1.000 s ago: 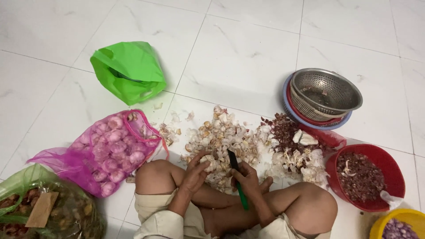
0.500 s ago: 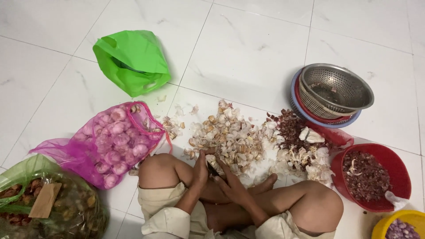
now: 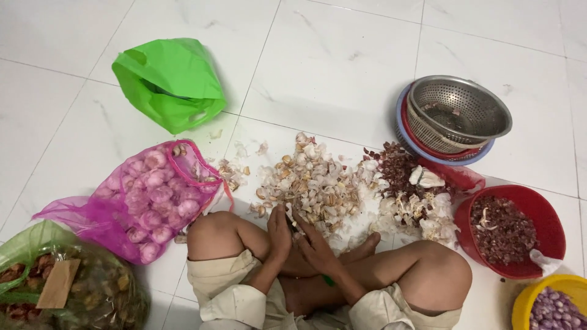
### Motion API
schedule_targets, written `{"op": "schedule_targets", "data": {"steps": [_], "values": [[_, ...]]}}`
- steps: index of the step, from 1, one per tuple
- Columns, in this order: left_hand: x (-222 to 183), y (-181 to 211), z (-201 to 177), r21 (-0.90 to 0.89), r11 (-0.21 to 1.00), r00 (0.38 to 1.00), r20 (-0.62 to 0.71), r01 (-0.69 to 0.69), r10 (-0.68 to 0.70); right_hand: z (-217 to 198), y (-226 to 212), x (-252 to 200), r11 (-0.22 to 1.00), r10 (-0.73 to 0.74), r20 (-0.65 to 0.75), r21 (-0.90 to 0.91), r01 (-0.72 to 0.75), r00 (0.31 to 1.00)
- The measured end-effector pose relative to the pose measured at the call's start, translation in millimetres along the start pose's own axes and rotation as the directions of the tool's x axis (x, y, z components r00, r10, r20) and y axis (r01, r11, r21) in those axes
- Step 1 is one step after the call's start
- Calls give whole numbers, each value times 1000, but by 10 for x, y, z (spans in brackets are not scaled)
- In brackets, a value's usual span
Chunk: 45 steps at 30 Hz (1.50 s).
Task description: A person sits on the floor and manually peels garlic bulbs, breaking them into cloves and removing the skin.
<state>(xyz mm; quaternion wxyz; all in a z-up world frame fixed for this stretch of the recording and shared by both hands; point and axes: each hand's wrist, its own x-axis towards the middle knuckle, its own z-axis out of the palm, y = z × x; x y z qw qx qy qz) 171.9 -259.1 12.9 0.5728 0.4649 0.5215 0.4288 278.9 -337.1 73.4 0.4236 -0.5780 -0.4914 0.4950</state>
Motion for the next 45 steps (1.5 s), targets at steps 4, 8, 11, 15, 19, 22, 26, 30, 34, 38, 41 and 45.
{"op": "schedule_targets", "data": {"steps": [4,8,11,15,19,22,26,30,34,38,41,45], "values": [[24,-82,10,14,998,998,-13,53,-53,26,36,30,998,-34,-40,-46,32,999],[-42,10,73,-1,999,999,-26,36,-36,76,202,53,996,41,-172,-69,-54,984],[13,-135,177,-14,999,997,-73,-36,35,86,164,61,995,74,-247,-41,-87,966],[102,-175,347,-25,995,991,-94,-97,94,82,61,97,988,0,-413,-142,-64,911],[131,-10,475,-32,996,994,-71,-82,79,83,110,151,990,32,-499,-101,-95,866],[125,61,504,54,990,989,-64,-128,131,45,227,310,998,39,-530,-25,-61,847],[-354,-58,639,19,986,987,-5,-163,163,-586,555,436,820,571,-685,446,-360,452],[-110,61,513,-149,924,925,203,353,-321,-1021,248,437,724,557,-683,678,126,472],[39,97,180,359,877,905,389,-319,170,-1344,885,293,540,720,-586,809,232,372],[103,442,78,-255,901,881,414,352,-227,-935,522,276,629,679,-571,777,36,461],[197,73,-47,-232,923,892,410,306,-192,-528,438,307,787,510,-520,604,-127,685],[236,-278,-176,-194,942,908,374,274,-187,-246,690,334,903,278,-438,423,-77,855]]}}
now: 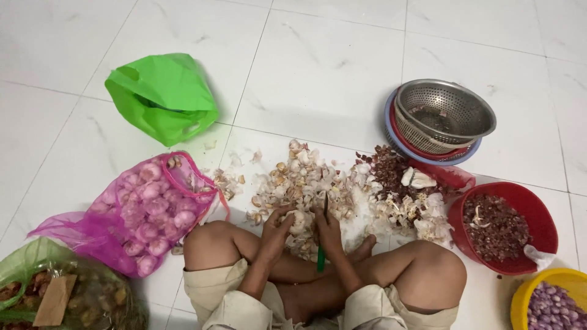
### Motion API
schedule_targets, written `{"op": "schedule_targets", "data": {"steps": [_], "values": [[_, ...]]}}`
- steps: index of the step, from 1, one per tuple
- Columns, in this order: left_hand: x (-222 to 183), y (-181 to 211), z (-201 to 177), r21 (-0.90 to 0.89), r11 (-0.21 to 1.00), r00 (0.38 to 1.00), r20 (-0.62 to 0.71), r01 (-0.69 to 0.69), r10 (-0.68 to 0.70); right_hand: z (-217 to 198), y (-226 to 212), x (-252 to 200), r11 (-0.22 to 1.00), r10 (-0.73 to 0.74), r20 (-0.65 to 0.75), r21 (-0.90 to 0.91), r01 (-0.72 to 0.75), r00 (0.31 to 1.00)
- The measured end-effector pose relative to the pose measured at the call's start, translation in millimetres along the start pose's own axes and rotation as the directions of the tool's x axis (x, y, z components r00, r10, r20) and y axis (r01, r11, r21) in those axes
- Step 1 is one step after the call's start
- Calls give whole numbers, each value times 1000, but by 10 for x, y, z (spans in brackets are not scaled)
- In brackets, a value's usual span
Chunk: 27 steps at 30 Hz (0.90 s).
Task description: A person sits on the floor and manually peels garlic bulbs, breaking them into cloves and removing the skin.
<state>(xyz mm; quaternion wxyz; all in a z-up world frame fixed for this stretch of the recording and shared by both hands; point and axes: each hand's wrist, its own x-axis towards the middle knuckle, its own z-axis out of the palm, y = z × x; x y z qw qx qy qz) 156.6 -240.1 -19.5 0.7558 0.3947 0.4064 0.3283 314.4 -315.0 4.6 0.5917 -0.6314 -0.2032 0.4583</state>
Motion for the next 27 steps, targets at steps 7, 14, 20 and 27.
{"op": "schedule_targets", "data": {"steps": [7,14,20,27], "values": [[-47,129,123,182,982,998,-35,-51,59,235,90,-97,911,-180,135,-352,217,974],[-150,87,245,312,950,993,-115,26,10,282,-42,-150,901,-247,212,-310,304,946],[-281,400,554,296,955,981,-188,8,50,400,-39,-137,904,-241,67,-347,249,968],[-161,431,469,114,983,978,-165,145,-126,474,-325,-79,996,13,-136,-83,-24,991]]}}
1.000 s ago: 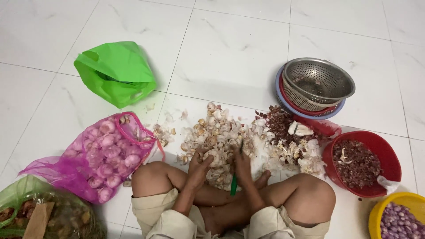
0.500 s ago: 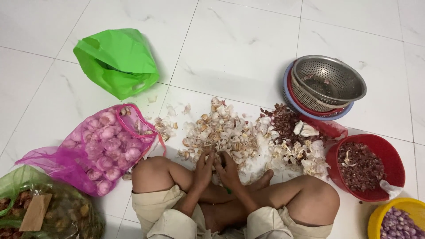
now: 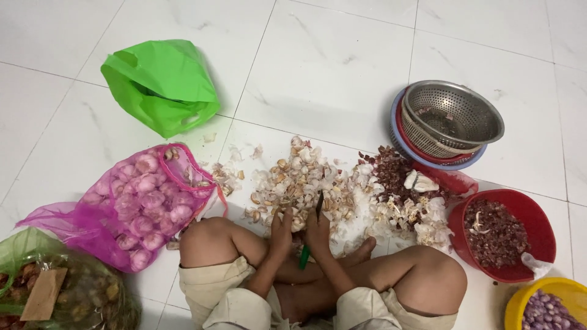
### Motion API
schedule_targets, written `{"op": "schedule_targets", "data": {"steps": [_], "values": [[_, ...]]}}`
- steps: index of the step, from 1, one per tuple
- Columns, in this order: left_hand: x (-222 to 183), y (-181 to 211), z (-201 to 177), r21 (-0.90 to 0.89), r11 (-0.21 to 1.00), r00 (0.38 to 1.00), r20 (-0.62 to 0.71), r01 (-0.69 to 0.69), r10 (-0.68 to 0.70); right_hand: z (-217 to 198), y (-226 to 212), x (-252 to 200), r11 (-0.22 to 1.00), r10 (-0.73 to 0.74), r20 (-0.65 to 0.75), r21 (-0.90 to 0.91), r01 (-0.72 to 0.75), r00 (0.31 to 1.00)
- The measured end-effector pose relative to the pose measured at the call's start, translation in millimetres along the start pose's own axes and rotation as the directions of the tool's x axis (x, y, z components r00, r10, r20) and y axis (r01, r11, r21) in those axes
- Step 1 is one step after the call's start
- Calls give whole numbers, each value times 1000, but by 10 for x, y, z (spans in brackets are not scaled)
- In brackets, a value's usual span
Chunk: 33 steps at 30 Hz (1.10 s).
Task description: A person sits on the floor and manually peels garlic bulbs, breaking them into cloves and removing the skin.
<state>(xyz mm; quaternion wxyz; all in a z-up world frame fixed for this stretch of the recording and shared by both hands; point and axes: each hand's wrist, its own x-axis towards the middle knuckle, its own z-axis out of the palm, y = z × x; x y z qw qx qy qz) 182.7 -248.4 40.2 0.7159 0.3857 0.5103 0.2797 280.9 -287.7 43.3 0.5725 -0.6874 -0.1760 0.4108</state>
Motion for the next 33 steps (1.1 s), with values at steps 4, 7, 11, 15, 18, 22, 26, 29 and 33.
{"op": "schedule_targets", "data": {"steps": [4,7,11,15,18,22,26,29,33], "values": [[510,-602,-273,-94,995,999,34,17,-14,-86,-65,6,976,142,10,168,-142,990],[676,-787,-368,-125,992,988,151,-9,28,-145,-58,81,968,146,1,208,-143,989],[706,-844,-366,-69,986,978,156,153,-141,-161,-64,97,998,-19,65,59,15,998],[802,-931,-371,77,989,990,59,122,-127,-190,360,247,930,-183,282,-262,259,942],[484,-381,-150,152,987,998,23,46,-50,-150,313,164,863,-259,334,-342,372,906],[249,-313,-127,167,952,959,172,-255,227,-88,268,96,889,-216,228,-357,288,949],[333,-476,-149,149,931,939,140,-333,313,-31,312,101,921,-134,125,-349,170,983],[264,-427,-96,132,933,937,148,-336,316,-143,488,240,961,-97,33,-257,102,995],[348,-419,-174,53,988,984,114,-143,136,-220,574,347,999,-27,-19,30,28,999]]}}
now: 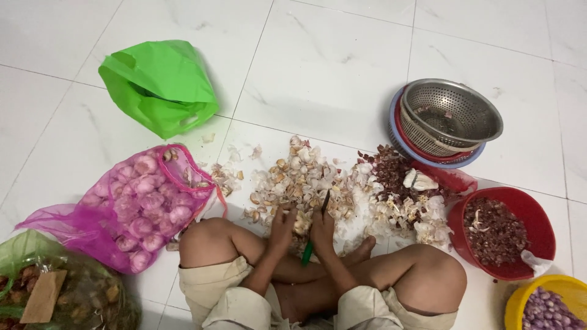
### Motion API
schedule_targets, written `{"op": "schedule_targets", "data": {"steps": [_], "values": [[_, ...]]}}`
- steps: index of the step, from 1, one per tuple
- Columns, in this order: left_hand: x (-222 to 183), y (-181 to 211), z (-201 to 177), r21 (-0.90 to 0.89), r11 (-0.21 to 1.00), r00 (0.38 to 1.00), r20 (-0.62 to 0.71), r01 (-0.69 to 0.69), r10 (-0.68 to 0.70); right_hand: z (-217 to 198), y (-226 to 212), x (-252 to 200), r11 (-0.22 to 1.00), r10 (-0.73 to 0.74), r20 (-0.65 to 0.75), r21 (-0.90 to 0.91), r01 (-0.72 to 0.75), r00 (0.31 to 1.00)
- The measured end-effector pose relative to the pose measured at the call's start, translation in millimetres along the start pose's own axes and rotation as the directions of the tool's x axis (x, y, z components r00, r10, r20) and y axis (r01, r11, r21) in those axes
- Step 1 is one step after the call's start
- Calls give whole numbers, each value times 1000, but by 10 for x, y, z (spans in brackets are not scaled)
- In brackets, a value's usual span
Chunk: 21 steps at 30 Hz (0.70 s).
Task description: A person sits on the floor and manually peels garlic bulbs, breaking them into cloves and removing the skin.
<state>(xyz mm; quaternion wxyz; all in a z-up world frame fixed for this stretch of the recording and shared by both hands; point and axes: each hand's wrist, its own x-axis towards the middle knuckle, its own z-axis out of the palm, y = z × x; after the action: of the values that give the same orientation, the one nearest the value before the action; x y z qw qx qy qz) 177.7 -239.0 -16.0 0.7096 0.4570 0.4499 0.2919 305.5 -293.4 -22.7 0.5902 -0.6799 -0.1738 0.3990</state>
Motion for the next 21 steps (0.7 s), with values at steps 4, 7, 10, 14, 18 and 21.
{"op": "schedule_targets", "data": {"steps": [4,7,10,14,18,21], "values": [[9,47,-59,-172,980,994,-21,100,-105,54,-487,-162,976,155,-53,161,-145,986],[-58,198,-46,-271,955,992,47,121,-113,25,-528,-187,969,208,-46,144,-200,977],[-43,142,-85,-228,972,994,104,61,-38,20,-466,-238,974,207,19,86,-207,978],[53,-80,-204,-141,990,993,118,29,-13,-19,-320,-202,997,39,253,49,-53,967],[-36,67,-140,-4,999,995,90,34,-34,-2,-278,-152,999,-40,280,38,31,959],[28,-297,-144,56,998,992,125,-33,26,30,-312,-210,998,-33,258,64,17,966]]}}
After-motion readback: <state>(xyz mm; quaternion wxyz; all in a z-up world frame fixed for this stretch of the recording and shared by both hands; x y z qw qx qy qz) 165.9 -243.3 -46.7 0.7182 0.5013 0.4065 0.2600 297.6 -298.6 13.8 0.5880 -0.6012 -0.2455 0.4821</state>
